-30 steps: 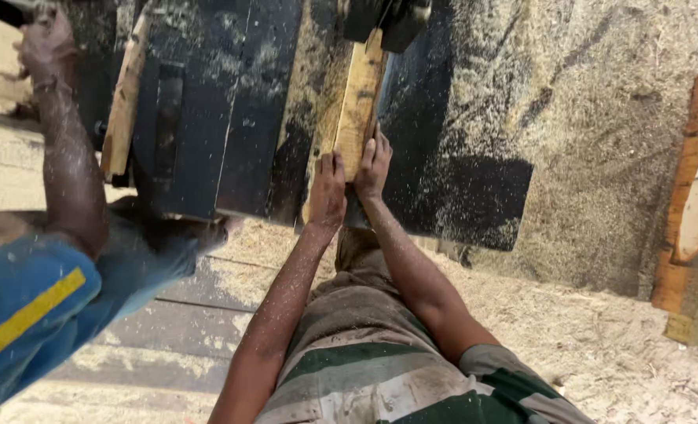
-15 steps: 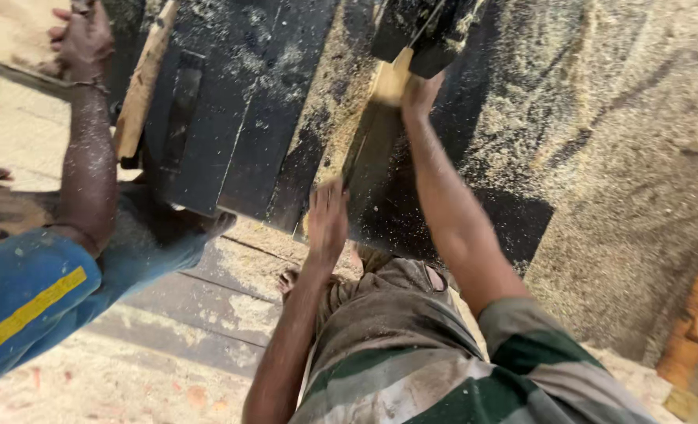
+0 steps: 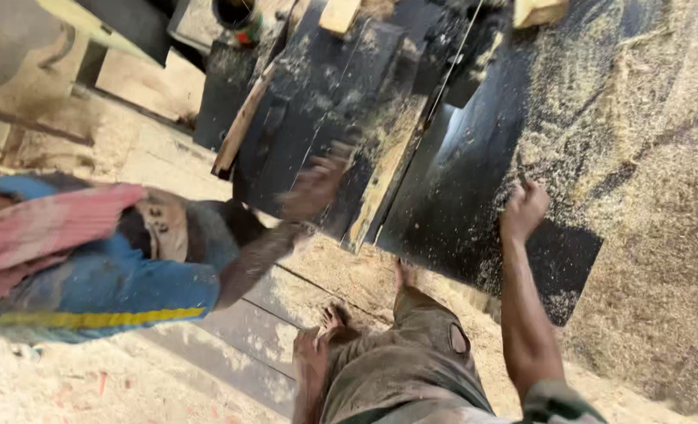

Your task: The person processes pieces of timber using industrial machinery. The person feeds individual pieces of wood into the machine, handles them as they are cut, and moves processed pieces aside.

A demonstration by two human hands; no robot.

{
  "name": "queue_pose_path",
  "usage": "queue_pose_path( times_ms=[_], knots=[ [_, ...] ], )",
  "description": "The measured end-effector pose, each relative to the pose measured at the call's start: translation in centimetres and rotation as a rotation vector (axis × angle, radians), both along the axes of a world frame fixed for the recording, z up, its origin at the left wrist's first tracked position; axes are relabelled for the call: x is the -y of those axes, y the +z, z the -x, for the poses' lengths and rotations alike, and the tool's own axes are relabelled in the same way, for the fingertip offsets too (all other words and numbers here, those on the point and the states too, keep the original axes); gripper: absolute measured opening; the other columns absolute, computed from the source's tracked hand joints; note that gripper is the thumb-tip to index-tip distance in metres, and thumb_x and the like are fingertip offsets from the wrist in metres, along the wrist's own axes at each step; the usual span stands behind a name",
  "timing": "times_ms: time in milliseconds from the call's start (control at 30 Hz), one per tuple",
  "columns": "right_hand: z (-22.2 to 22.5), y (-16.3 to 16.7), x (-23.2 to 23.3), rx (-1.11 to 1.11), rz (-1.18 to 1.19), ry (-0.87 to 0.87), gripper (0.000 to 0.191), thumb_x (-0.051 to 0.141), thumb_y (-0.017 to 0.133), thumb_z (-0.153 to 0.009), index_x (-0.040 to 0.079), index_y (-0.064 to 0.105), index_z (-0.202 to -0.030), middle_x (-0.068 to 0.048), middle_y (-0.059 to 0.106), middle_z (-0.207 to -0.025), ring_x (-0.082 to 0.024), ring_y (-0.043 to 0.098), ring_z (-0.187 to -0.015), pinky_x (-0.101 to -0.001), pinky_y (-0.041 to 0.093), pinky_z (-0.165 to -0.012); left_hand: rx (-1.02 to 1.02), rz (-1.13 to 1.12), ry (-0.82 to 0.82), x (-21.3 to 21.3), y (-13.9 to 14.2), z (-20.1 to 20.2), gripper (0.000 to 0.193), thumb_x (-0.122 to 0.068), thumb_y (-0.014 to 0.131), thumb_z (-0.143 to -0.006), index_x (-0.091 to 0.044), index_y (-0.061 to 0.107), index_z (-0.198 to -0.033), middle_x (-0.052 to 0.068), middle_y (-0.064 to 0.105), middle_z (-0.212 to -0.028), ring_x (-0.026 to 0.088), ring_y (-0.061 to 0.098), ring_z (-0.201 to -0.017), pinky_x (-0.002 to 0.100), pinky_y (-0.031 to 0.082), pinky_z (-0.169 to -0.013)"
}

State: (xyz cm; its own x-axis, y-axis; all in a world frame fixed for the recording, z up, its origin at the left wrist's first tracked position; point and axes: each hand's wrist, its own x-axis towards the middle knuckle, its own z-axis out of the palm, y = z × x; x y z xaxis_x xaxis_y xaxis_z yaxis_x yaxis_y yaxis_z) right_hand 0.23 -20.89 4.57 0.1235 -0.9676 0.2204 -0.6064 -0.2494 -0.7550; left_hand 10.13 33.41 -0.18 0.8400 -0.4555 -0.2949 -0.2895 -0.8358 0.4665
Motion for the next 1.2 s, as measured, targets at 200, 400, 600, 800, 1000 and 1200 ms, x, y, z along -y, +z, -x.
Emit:
queue_pose_path(
  times_ms=[200, 400, 600, 800, 1000, 1200],
  knots=[
    [9.8, 0.1, -3.6, -0.025, 0.114, -0.126, 0.024, 0.013, 0.064, -0.109, -0.004, 0.063, -0.126, -0.018, 0.060, -0.122, -0.031, 0.058, -0.113, -0.0450, 0.050, -0.097, -0.105, 0.063, -0.381, 0.2, -1.9, -3.0, 0.033, -0.025, 0.065, -0.096, -0.003, 0.068, -0.120, 0.019, 0.064, -0.125, 0.036, 0.062, -0.117, 0.048, 0.055, -0.098],
    [9.3, 2.7, -3.4, -0.041, -0.031, -0.043, 0.037, 0.029, 0.065, -0.107, 0.003, 0.064, -0.134, -0.018, 0.058, -0.132, -0.027, 0.057, -0.119, -0.0429, 0.055, -0.102, -0.221, 0.019, -0.663, 1.2, -2.6, -2.4, 0.037, -0.026, 0.059, -0.101, -0.001, 0.064, -0.128, 0.021, 0.064, -0.123, 0.034, 0.063, -0.111, 0.045, 0.057, -0.091],
    [5.6, 4.7, -4.1, -0.190, -0.027, 0.095, 0.080, 0.038, 0.076, -0.106, -0.003, 0.035, -0.161, -0.025, 0.044, -0.159, -0.035, 0.047, -0.146, -0.0489, 0.041, -0.121, -0.348, 0.089, -0.749, 0.1, -2.7, 0.8, 0.025, -0.021, 0.063, -0.097, 0.002, 0.069, -0.108, 0.020, 0.067, -0.112, 0.034, 0.066, -0.105, 0.044, 0.057, -0.090],
    [3.9, 3.4, -5.0, -0.191, -0.242, 0.129, 0.105, 0.044, 0.079, -0.097, 0.002, 0.009, -0.163, -0.031, 0.024, -0.163, -0.050, 0.034, -0.145, -0.0601, 0.039, -0.111, -0.265, 0.147, -0.858, -1.3, -3.6, 1.4, 0.033, -0.014, 0.067, -0.093, 0.006, 0.066, -0.121, 0.024, 0.066, -0.119, 0.041, 0.061, -0.113, 0.050, 0.054, -0.093],
    [-2.9, 1.0, -22.9, -0.452, -0.171, 0.084, 0.106, 0.047, 0.070, -0.094, 0.004, -0.001, -0.160, -0.034, 0.014, -0.163, -0.059, 0.025, -0.142, -0.0551, 0.058, -0.087, -0.180, 0.374, -0.776, 0.1, -1.4, 0.5, 0.070, -0.020, 0.074, -0.085, 0.008, 0.046, -0.143, 0.031, 0.053, -0.136, 0.047, 0.052, -0.126, 0.060, 0.048, -0.100],
    [-12.2, 3.6, -30.1, -0.250, -0.444, 0.101, 0.109, 0.055, 0.068, -0.089, 0.004, 0.004, -0.161, -0.026, 0.038, -0.140, -0.035, 0.060, -0.108, -0.0441, 0.067, -0.071, -0.042, 0.211, -0.717, 5.3, 0.9, -2.2, 0.071, 0.003, 0.066, -0.089, 0.003, 0.039, -0.155, 0.032, 0.047, -0.143, 0.041, 0.056, -0.123, 0.038, 0.062, -0.089]
  ],
)
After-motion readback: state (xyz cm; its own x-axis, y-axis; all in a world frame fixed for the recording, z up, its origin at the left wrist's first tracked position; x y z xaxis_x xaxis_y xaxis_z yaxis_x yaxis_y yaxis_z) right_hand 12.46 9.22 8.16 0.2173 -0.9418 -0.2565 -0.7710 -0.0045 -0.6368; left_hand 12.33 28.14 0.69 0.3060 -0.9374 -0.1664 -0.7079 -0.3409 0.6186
